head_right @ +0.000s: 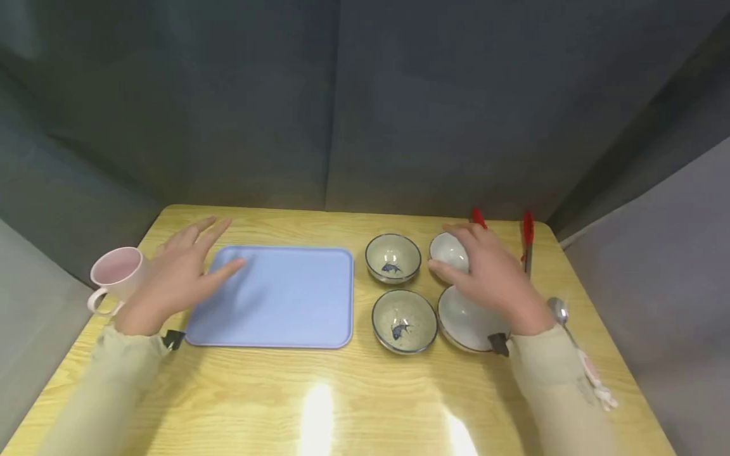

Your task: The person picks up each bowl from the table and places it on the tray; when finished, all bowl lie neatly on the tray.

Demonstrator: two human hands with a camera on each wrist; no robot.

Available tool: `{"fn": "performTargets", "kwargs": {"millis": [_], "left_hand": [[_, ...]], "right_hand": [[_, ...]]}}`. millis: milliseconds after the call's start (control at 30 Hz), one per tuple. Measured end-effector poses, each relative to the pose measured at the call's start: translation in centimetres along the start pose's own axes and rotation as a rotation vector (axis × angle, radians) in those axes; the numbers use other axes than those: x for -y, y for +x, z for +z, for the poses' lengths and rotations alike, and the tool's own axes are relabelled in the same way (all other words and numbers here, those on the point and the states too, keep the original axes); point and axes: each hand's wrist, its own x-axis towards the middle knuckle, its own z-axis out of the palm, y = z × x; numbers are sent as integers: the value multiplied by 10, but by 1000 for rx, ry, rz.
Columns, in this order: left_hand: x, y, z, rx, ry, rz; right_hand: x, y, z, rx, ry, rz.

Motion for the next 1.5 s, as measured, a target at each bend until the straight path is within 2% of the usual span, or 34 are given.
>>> {"fn": "performTargets", "kwargs": {"millis": [167, 267, 333, 467, 633, 867, 1000, 1200, 1500], "left_hand": [[17, -17, 1, -118, -65, 34], [25, -28, 6, -152, -138, 62], [29, -34, 10, -153, -186, 71], [39, -45, 16, -116, -277, 57], [50, -59, 20, -73, -353, 27], [57, -75, 28, 84, -391, -73], [58, -81, 39, 135, -381, -109], [56, -87, 51, 172, -368, -179], [56, -88, 55, 204, -398, -242]], "right_hand": [[-28, -15, 1, -30, 81, 52], [-47, -27, 6, -39, 122, 80], [-59, -37, 10, -29, 160, 91], [-77, -57, 18, 25, 261, 117], [-90, -78, 39, 64, 351, 170], [-97, -101, 52, 107, 347, 275], [-98, -108, 57, 137, 357, 306], [-98, -111, 61, 169, 457, 279], [-95, -110, 64, 189, 455, 273]]}}
